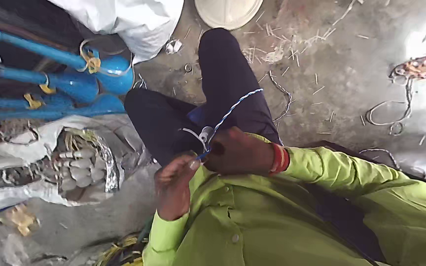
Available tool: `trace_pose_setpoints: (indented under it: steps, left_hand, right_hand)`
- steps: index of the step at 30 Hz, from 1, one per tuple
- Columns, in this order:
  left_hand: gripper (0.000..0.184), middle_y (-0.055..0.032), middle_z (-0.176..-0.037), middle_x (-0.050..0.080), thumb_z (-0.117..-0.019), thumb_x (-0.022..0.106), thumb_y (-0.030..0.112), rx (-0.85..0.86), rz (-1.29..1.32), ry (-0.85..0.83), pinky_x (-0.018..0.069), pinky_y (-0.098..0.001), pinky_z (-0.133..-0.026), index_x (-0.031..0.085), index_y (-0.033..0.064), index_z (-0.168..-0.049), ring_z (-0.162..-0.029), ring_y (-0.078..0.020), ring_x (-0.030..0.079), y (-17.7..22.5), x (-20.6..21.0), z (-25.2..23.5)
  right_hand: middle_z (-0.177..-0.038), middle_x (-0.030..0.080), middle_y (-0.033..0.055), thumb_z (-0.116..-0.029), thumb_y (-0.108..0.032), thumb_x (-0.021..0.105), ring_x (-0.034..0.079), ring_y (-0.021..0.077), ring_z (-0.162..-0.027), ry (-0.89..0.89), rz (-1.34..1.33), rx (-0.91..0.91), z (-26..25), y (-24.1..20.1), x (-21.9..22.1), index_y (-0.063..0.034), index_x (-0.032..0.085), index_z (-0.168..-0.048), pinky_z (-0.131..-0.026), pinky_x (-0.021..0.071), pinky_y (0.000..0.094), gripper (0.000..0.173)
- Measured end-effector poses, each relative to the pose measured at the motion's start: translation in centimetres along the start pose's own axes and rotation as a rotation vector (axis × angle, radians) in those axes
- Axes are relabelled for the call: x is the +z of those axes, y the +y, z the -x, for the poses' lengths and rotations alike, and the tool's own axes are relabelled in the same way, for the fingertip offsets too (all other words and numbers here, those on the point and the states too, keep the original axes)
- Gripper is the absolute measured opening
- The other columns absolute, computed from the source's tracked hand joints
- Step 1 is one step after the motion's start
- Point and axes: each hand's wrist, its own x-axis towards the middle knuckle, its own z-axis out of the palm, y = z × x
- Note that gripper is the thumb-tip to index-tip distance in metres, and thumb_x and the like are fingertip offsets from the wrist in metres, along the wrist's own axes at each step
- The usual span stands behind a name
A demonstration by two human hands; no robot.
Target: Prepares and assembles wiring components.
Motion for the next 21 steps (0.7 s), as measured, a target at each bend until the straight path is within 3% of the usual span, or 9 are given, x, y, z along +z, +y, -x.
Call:
trace_pose_setpoints:
  steps: [4,8,9,11,13,14,16,18,21]
  left_hand:
    - [0.009,0.0072,-0.094,0.073,-0.1009,0.063,0.018,0.06,-0.141,-0.018,0.0593,-0.0264,-0.08,0.071,0.0171,-0.106,-0.085,-0.0054,0.069,-0.8,-0.4,-1.1]
    - [0.007,0.0075,-0.087,0.072,-0.1006,0.065,0.015,0.101,-0.146,0.032,0.0606,-0.0262,-0.072,0.067,0.0156,-0.107,-0.077,-0.0053,0.069,-2.2,-1.2,-2.5]
    - [0.007,0.0073,-0.087,0.073,-0.0994,0.066,0.014,0.083,-0.151,0.044,0.061,-0.0257,-0.073,0.068,0.0145,-0.106,-0.077,-0.0047,0.07,-2.6,-1.5,-2.7]
    - [0.006,0.0036,-0.087,0.073,-0.0979,0.067,0.011,0.065,-0.198,0.028,0.0614,-0.026,-0.073,0.068,0.0076,-0.103,-0.078,-0.0049,0.07,-3.9,-2.4,-2.9]
    - [0.014,-0.0015,-0.088,0.072,-0.0991,0.067,0.016,0.079,-0.319,-0.036,0.0614,-0.0245,-0.074,0.068,0.0022,-0.1,-0.079,-0.005,0.069,-5.6,-3.3,-3.0]
    - [0.018,-0.0027,-0.088,0.072,-0.0991,0.067,0.021,0.081,-0.398,-0.067,0.0612,-0.0233,-0.075,0.069,0.0025,-0.098,-0.08,-0.0049,0.07,-6.2,-3.5,-3.1]
    - [0.023,-0.0042,-0.084,0.072,-0.0985,0.065,0.026,0.12,-0.509,-0.115,0.06,-0.0231,-0.075,0.071,0.0051,-0.093,-0.08,-0.0072,0.07,-7.2,-3.6,-3.6]
    - [0.022,-0.0046,-0.08,0.071,-0.0975,0.065,0.027,0.14,-0.528,-0.119,0.0599,-0.0252,-0.072,0.072,0.0067,-0.091,-0.076,-0.0105,0.069,-8.1,-3.6,-4.2]
    - [0.017,-0.0049,-0.078,0.07,-0.0948,0.068,0.021,0.186,-0.489,0.005,0.0593,-0.0212,-0.068,0.072,0.0057,-0.088,-0.073,-0.0105,0.069,-8.1,-3.6,-4.7]
  right_hand:
    - [-0.067,0.063,0.0011,-0.0879,-0.019,0.077,0.061,0.0112,-0.058,-0.015,0.051,0.034,-0.8,-0.6,-0.7,-0.0091,0.071,-0.083,-0.053,0.0527,0.0336,0.012]
    - [-0.058,0.054,-0.0078,-0.0939,-0.035,0.071,0.047,0.0024,-0.049,-0.233,0.111,0.036,-4.2,-1.5,-5.8,-0.0172,0.068,-0.074,-0.044,0.0382,0.025,0.027]
    - [-0.057,0.055,-0.0092,-0.0938,-0.036,0.071,0.048,0.0008,-0.049,-0.219,0.087,0.031,-5.5,-1.9,-7.3,-0.018,0.07,-0.074,-0.043,0.0382,0.0234,0.027]
    - [-0.062,0.063,-0.0073,-0.0957,-0.033,0.069,0.057,0.0022,-0.051,-0.084,0.06,0.042,-9.7,-2.9,-10.2,-0.0152,0.072,-0.08,-0.046,0.0492,0.0246,0.023]
    - [-0.071,0.065,-0.002,-0.1026,-0.032,0.06,0.062,0.0087,-0.059,0.055,0.248,0.148,-16.7,-4.1,-12.2,-0.0111,0.069,-0.086,-0.056,0.0566,0.0308,0.028]
    - [-0.08,0.063,0.0045,-0.1058,-0.027,0.055,0.061,0.0156,-0.071,0.049,0.382,0.227,-21.1,-4.0,-12.8,-0.006,0.068,-0.093,-0.069,0.0521,0.0379,0.027]
    - [-0.091,0.064,0.0164,-0.1022,-0.017,0.049,0.062,0.032,-0.088,-0.077,0.639,0.157,-31.8,1.6,-14.4,-0.0002,0.068,-0.097,-0.077,0.0465,0.0559,0.026]
    - [-0.112,0.066,0.0303,-0.099,-0.013,0.056,0.061,0.0494,-0.113,-0.27,0.802,0.268,-40.2,7.5,-14.3,0.006,0.07,-0.108,-0.092,0.0448,0.0709,0.025]
    - [-0.123,0.061,0.0363,-0.0989,-0.012,0.061,0.057,0.0544,-0.121,-0.455,0.905,0.483,-45.6,15.3,-10.8,0.0134,0.066,-0.107,-0.094,0.0437,0.0729,0.028]
